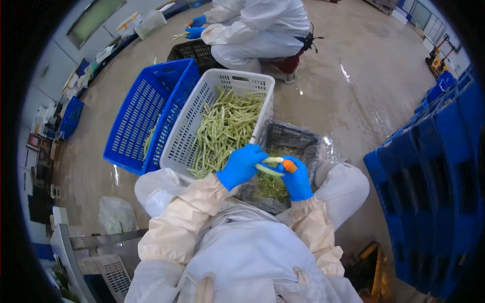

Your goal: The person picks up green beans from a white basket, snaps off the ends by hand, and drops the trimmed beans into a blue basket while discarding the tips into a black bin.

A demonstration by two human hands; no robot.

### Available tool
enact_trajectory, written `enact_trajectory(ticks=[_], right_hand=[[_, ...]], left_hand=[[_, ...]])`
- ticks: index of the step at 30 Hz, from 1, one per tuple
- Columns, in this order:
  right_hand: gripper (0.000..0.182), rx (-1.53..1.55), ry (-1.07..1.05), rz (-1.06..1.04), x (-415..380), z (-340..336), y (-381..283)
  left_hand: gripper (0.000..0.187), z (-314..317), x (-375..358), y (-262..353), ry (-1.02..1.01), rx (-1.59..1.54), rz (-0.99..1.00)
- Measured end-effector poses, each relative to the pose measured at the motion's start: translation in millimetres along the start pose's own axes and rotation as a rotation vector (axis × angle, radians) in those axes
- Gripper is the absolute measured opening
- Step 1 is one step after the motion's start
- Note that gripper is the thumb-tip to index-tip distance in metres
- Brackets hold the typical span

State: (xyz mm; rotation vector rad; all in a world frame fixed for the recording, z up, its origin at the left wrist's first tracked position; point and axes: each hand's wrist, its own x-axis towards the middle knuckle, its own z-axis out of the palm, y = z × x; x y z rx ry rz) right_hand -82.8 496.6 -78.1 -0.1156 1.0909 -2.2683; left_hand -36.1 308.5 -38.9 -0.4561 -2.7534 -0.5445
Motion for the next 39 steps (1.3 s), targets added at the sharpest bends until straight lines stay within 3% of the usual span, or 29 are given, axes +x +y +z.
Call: enact_trajectory(ticks=[3, 5, 7, 9, 11, 12, 14, 15, 17, 19, 21, 22, 24, 34, 36, 37, 38, 39], right_hand=[[0.018, 0.134, -0.121, -0.015, 1.9, 7.6, -0.9], [0.017, 0.122, -0.070, 0.018, 4.5, 4.7, 1.0], [0.017, 0.115, -0.015, 0.049, 8.5, -6.8, 9.9], [0.015, 0.185, 0.137, 0.015, 15.8, -39.1, 21.9], [0.016, 0.464, 0.344, -0.067, 18.1, -76.3, 14.5], [0.016, 0.465, 0.345, -0.067, 15.7, -89.9, 6.7], [0.015, 0.076, 0.729, -0.142, 11.9, -102.1, -0.9], [0.015, 0.077, 0.726, -0.141, 14.8, -98.3, 4.9], [0.015, -0.723, 0.385, -0.171, 20.7, -83.3, 23.6], [0.022, -0.818, 0.146, -0.409, 18.7, -61.9, 45.8], [0.025, -0.541, -0.093, -0.149, 8.8, -22.2, 40.2], [0.025, -0.546, -0.090, -0.149, 4.4, -6.9, 34.6], [0.027, -0.071, -0.238, 0.294, -0.5, 12.5, 27.2], [0.026, -0.169, -0.114, 0.178, 9.6, -6.9, 36.9], [0.022, -0.560, -0.018, -0.083, 11.1, -11.8, 37.0], [0.022, -0.558, -0.016, -0.081, 9.7, -11.0, 35.1], [0.020, -0.875, 0.067, -0.216, 5.9, -2.1, 25.5], [0.017, -1.190, 0.151, -0.353, 4.0, 3.9, 20.6]], left_hand=[[0.016, -5.0, 4.9, 1.9, 0.067, -0.225, -0.116], [0.015, -11.3, 8.2, 3.0, 0.088, -0.353, -0.189], [0.013, -23.0, 10.3, -0.5, 0.360, -0.993, -0.386], [0.017, -61.2, 12.4, -4.6, 0.486, -0.976, -0.629], [0.016, -87.5, -2.3, -37.5, 0.656, -0.985, -0.681], [0.016, -102.5, -9.3, -49.9, 0.722, -1.035, -0.666], [0.015, -122.3, -19.5, -60.5, 0.839, -1.098, -0.635], [0.016, -121.7, -22.9, -64.0, 0.867, -1.088, -0.664], [0.016, -116.3, -27.8, -65.2, 0.898, -1.079, -0.694], [0.018, -104.9, -24.8, -56.7, 0.840, -1.130, -0.665], [0.018, -87.0, -22.2, -55.3, 0.837, -1.161, -0.677], [0.018, -79.7, -20.8, -53.8, 0.831, -1.185, -0.693], [0.018, -69.7, -16.5, -46.0, 0.803, -1.188, -0.695], [0.029, -51.4, -24.5, -43.4, 0.684, -1.232, -0.720], [0.032, -60.5, -33.5, -51.8, 0.824, -1.081, -0.768], [0.032, -64.1, -39.7, -60.8, 0.775, -0.894, -0.842], [0.032, -60.7, -45.3, -67.7, 0.774, -0.893, -0.843], [0.033, -56.0, -50.5, -73.7, 0.683, -0.392, -0.643]])
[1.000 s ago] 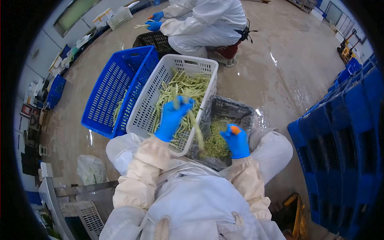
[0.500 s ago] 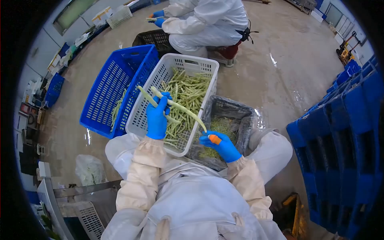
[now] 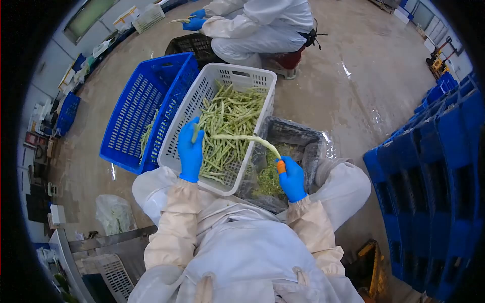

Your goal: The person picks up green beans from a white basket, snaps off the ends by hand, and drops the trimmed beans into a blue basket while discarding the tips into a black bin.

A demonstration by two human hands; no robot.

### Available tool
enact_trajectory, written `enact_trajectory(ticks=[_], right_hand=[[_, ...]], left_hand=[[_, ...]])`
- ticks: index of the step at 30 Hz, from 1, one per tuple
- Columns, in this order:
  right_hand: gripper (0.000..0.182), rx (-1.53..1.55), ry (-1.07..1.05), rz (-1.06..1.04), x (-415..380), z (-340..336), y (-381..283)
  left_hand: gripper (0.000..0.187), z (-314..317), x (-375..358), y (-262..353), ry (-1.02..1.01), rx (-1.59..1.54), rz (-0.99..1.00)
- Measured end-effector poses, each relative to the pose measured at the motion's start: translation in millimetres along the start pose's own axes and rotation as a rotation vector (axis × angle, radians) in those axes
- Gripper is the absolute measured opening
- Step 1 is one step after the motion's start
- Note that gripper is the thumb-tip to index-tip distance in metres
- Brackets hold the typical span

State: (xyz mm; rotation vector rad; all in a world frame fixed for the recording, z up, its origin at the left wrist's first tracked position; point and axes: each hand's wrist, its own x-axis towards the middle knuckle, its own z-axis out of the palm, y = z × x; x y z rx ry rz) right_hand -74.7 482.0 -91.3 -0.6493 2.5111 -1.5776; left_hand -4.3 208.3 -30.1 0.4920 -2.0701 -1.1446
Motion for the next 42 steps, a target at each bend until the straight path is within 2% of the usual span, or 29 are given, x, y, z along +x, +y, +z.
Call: enact_trajectory(ticks=[1, 2, 3, 6, 10, 12, 13, 14, 15, 16, 17, 18, 19, 21, 23, 25, 26, 28, 32, 34, 35, 37, 38, 40, 41, 42], right_hand=[[0.017, 0.003, -0.005, -0.003, 0.5, 1.8, -0.8], [0.015, -0.125, 0.030, -0.152, 0.4, 3.6, -1.8], [0.014, -0.253, 0.064, -0.302, 0.0, 5.3, -3.7], [0.015, -0.328, 0.004, -0.384, -1.2, 5.1, -14.2], [0.018, -0.288, 0.000, -0.455, -2.3, -2.2, -21.0], [0.016, -0.125, 0.142, -0.478, -3.8, -0.9, -19.6], [0.016, -0.125, 0.143, -0.479, -4.5, 0.3, -19.6], [0.016, 0.254, 0.102, -0.170, -4.9, 1.7, -23.8], [0.016, 0.626, 0.056, 0.148, -4.9, 3.1, -28.5], [0.016, 0.627, 0.054, 0.146, -3.2, 4.9, -33.7], [0.016, 0.763, 0.033, 0.135, 0.5, 5.4, -42.4], [0.017, 0.897, 0.013, 0.124, 2.6, 5.1, -46.7], [0.017, 0.897, 0.014, 0.124, 1.8, 6.0, -41.5], [0.016, 0.889, 0.098, 0.232, 0.5, 11.6, -15.3], [0.013, 1.104, 0.349, 0.298, 7.5, 1.2, 25.4], [0.009, 1.211, 0.464, 0.197, 13.0, -29.4, 79.2], [0.009, 1.214, 0.465, 0.196, 13.5, -37.6, 73.6], [0.008, 1.215, 0.840, 0.388, 13.6, -56.3, 51.8], [0.009, 1.178, 0.841, 0.500, 13.8, -49.9, 70.8], [0.012, 0.488, 0.418, 0.370, 14.8, -36.9, 73.8], [0.012, 0.485, 0.421, 0.369, 12.7, -29.7, 71.9], [0.016, -0.474, 0.326, -0.171, 8.5, -10.5, 62.5], [0.016, -0.476, 0.330, -0.169, 8.2, -6.3, 51.4], [0.018, 0.017, 0.128, -0.088, 8.1, -11.4, 12.3], [0.018, 0.012, 0.135, -0.081, 8.0, -14.9, -11.4], [0.018, 0.219, 0.108, -0.074, 9.1, -20.0, -37.7]], left_hand=[[0.035, -1.6, -2.0, -9.2, -0.021, 0.406, 0.350], [0.039, 6.3, -11.6, -5.6, -0.152, 0.231, 0.233], [0.040, 16.8, -21.4, -1.5, -0.265, 0.253, 0.283], [0.047, 48.0, -40.5, 31.3, -0.498, 0.478, 0.547], [0.050, 69.7, -46.8, 39.1, -0.563, 0.418, 0.630], [0.048, 69.6, -47.0, 41.6, -0.722, 0.454, 0.484], [0.048, 69.8, -47.0, 42.5, -0.800, 0.472, 0.409], [0.048, 71.0, -49.8, 42.5, -0.798, 0.473, 0.410], [0.041, 72.9, -54.6, 42.5, -0.683, 0.325, 0.405], [0.034, 74.9, -57.4, 42.9, -0.565, 0.181, 0.399], [0.034, 77.1, -57.2, 46.4, -0.564, 0.182, 0.400], [0.025, 79.5, -56.9, 50.2, -0.520, -0.157, -0.062], [0.017, 80.2, -56.3, 53.8, -0.450, -0.491, -0.525], [0.022, 62.4, -37.8, 58.0, -0.284, -0.631, -0.545], [0.026, 37.4, -13.3, 36.7, -0.136, -0.717, -0.504], [0.027, 6.8, 4.4, 10.6, -0.058, -0.718, -0.479], [0.030, -8.3, 12.8, -1.1, -0.014, -0.786, -0.415], [0.032, -21.8, 18.9, -7.3, 0.028, -0.853, -0.346], [0.041, -23.2, 14.4, -1.1, -0.029, -0.877, -0.438], [0.041, -10.8, 6.4, 4.6, -0.175, -0.950, -0.517], [0.041, -2.8, -0.1, 13.3, -0.178, -0.954, -0.516], [0.035, 11.6, -14.3, 37.5, -0.466, -0.868, -0.638], [0.035, 18.1, -20.1, 43.7, -0.471, -0.869, -0.637], [0.028, 31.2, -32.2, 55.1, -0.639, -0.694, -0.602], [0.028, 35.7, -36.7, 65.8, -0.650, -0.697, -0.604], [0.024, 38.7, -39.7, 79.3, -0.663, -0.591, -0.537]])
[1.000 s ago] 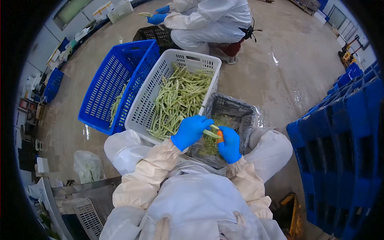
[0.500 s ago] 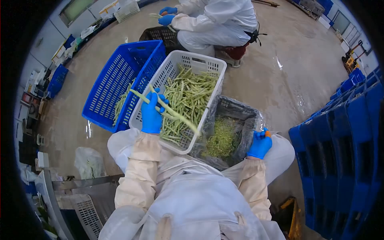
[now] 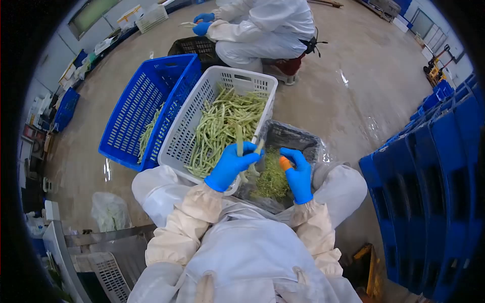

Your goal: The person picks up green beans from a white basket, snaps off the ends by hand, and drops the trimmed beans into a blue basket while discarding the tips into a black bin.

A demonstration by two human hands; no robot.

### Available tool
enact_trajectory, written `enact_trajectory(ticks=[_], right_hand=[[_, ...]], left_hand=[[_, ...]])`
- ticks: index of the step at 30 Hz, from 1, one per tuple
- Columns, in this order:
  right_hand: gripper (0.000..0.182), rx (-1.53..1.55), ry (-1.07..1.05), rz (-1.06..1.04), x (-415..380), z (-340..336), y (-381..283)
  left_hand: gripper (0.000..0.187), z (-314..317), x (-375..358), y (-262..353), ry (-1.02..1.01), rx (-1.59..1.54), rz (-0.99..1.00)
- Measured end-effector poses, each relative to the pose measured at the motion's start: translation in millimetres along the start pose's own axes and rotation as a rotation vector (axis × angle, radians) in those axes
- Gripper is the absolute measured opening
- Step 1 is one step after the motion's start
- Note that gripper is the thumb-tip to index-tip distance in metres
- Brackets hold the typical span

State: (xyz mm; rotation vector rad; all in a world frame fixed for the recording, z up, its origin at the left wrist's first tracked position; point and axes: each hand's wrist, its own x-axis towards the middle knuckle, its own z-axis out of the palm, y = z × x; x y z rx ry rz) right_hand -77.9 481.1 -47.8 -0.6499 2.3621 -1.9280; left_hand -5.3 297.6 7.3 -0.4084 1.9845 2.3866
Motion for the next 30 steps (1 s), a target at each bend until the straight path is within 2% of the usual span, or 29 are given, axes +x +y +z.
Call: enact_trajectory(ticks=[1, 3, 5, 7, 9, 15, 21, 23, 25, 26, 27, 28, 30], right_hand=[[0.018, 0.208, -0.018, 0.018, 3.4, -2.8, -19.0], [0.018, 0.193, -0.061, -0.012, 7.9, -11.7, -38.3], [0.019, 0.184, -0.111, -0.045, 9.6, -15.1, -45.2], [0.015, 0.132, -0.136, -0.036, 10.4, -17.0, -47.1], [0.015, 0.123, -0.143, -0.037, 10.8, -17.0, -45.1], [0.015, 0.143, -0.184, -0.032, 8.4, -14.8, -41.8], [0.017, -0.002, -0.196, -0.045, 7.4, -14.5, -39.6], [0.016, -0.051, -0.185, -0.072, 6.5, -11.1, -39.0], [0.012, 0.127, -0.124, 0.043, 3.6, -3.6, -40.6], [0.012, 0.127, -0.127, 0.042, 2.2, 1.0, -41.7], [0.012, 0.333, -0.098, 0.106, 1.0, 5.9, -42.9], [0.012, 0.537, -0.068, 0.169, 0.6, 9.0, -43.8], [0.012, 0.559, -0.080, 0.201, 1.4, 11.3, -46.5]], left_hand=[[0.021, 9.5, -1.4, 2.7, 0.009, 0.119, 0.031], [0.018, 14.7, 4.8, -12.9, 0.007, 0.071, 0.093], [0.018, 17.1, 5.4, -14.6, 0.057, 0.535, 0.449], [0.021, 20.1, 3.6, -10.5, 0.071, 0.615, 0.452], [0.019, 20.4, 3.1, -8.9, 0.096, 0.826, 0.610], [0.018, 22.5, -1.0, -8.9, 0.188, 1.157, 0.710], [0.020, 26.0, -3.6, -13.0, 0.228, 1.223, 0.704], [0.019, 26.7, -3.0, -16.7, 0.256, 1.186, 0.731], [0.019, 27.1, -1.2, -23.9, 0.286, 1.149, 0.757], [0.018, 28.1, -0.5, -27.5, 0.298, 0.993, 0.711], [0.018, 29.6, -0.1, -30.9, 0.308, 0.837, 0.663], [0.018, 32.3, -0.7, -34.6, 0.312, 0.837, 0.664], [0.015, 38.3, -3.1, -36.6, 0.270, 0.236, 0.362]])
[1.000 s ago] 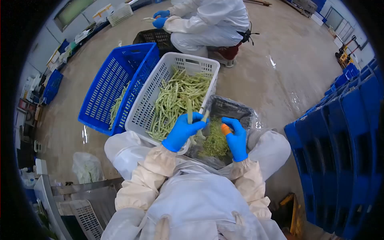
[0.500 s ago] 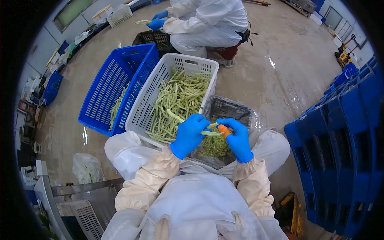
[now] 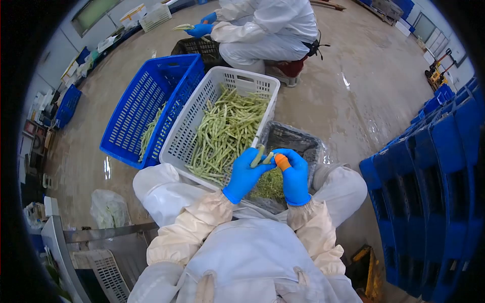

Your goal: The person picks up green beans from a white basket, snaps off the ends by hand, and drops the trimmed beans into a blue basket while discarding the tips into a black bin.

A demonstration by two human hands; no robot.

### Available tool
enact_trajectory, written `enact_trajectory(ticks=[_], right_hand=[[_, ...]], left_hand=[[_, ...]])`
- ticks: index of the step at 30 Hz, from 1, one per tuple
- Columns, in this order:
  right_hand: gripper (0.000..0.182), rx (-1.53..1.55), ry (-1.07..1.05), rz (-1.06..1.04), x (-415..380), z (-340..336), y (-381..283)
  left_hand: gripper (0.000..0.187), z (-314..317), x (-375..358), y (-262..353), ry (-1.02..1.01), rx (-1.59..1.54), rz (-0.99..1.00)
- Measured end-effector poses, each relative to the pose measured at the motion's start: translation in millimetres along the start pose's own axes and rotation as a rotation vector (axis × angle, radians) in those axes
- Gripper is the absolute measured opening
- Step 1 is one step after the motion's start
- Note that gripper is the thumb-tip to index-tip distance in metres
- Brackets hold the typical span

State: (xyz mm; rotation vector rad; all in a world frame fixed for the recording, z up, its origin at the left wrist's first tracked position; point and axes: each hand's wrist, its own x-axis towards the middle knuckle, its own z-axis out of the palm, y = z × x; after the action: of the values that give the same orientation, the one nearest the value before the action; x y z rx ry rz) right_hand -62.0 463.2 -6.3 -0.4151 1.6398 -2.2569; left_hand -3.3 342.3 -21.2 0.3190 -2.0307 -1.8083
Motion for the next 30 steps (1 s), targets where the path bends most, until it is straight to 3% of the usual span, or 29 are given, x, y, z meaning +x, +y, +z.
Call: enact_trajectory(ticks=[1, 3, 7, 9, 11, 13, 14, 16, 17, 19, 20, 21, 22, 23, 24, 27, 29, 30], right_hand=[[0.012, 0.022, -0.001, 0.033, -0.1, 1.6, -0.2], [0.013, 0.029, -0.026, 0.058, -0.2, 2.2, 3.9], [0.014, 0.077, -0.026, 0.107, -2.9, -1.7, 22.0], [0.014, 0.080, 0.049, 0.081, 3.9, -16.4, 29.7], [0.014, 0.083, 0.129, 0.056, 11.3, -41.4, 41.6], [0.016, -0.210, 0.167, 0.037, 20.9, -70.1, 60.5], [0.016, -0.207, 0.158, 0.039, 23.8, -80.9, 67.4], [0.020, -0.648, 0.213, 0.094, 25.2, -96.2, 80.9], [0.020, -0.641, 0.199, 0.093, 24.6, -98.9, 88.9], [0.022, -1.125, 0.260, -0.317, 19.2, -98.8, 102.3], [0.027, -1.151, 0.210, -0.261, 15.8, -93.6, 94.6], [0.027, -1.142, 0.205, -0.267, 16.0, -92.8, 95.5], [0.028, -1.230, 0.164, -0.104, 16.7, -94.5, 96.1], [0.030, -1.312, 0.125, 0.065, 18.0, -94.7, 96.7], [0.030, -1.308, 0.132, 0.067, 19.4, -90.4, 90.7], [0.029, -1.307, 0.097, 0.113, 17.9, -76.2, 78.9], [0.020, -0.878, 0.041, -0.381, 16.4, -69.9, 92.3], [0.022, -0.779, -0.061, -0.221, 12.2, -62.2, 89.5]], left_hand=[[0.015, -1.6, -1.1, 1.0, 0.005, 0.001, -0.001], [0.011, -6.1, -3.0, 7.6, 0.022, -0.249, -0.212], [0.010, -37.5, 12.0, 0.5, 0.099, -0.230, -0.187], [0.008, -67.8, 23.1, 15.2, 0.178, -0.584, -0.175], [0.008, -109.2, 34.9, 11.7, 0.305, -0.658, -0.117], [0.006, -153.8, 42.6, 25.5, 0.362, -0.573, 0.037], [0.007, -176.3, 47.6, 35.5, 0.458, -0.509, 0.056], [0.013, -225.6, 63.2, 50.6, 0.641, -0.387, 0.124], [0.015, -252.5, 73.0, 57.0, 0.726, -0.329, 0.172], [0.020, -304.6, 87.3, 73.0, 0.762, 0.157, 0.231], [0.020, -338.8, 95.6, 61.0, 0.772, 0.167, 0.234], [0.023, -374.8, 105.8, 34.9, 0.817, 0.496, 0.236], [0.025, -393.3, 112.6, 22.7, 0.846, 0.826, 0.235], [0.023, -368.4, 109.4, 36.4, 0.830, 0.648, 0.061], [0.022, -327.1, 102.1, 47.2, 0.802, 0.465, -0.113], [0.029, -246.4, 85.6, 26.8, 0.404, -0.136, -0.261], [0.045, -195.9, 74.7, 9.4, 0.314, -0.391, -0.414], [0.050, -183.8, 75.5, -22.6, 0.255, -0.592, -0.463]])
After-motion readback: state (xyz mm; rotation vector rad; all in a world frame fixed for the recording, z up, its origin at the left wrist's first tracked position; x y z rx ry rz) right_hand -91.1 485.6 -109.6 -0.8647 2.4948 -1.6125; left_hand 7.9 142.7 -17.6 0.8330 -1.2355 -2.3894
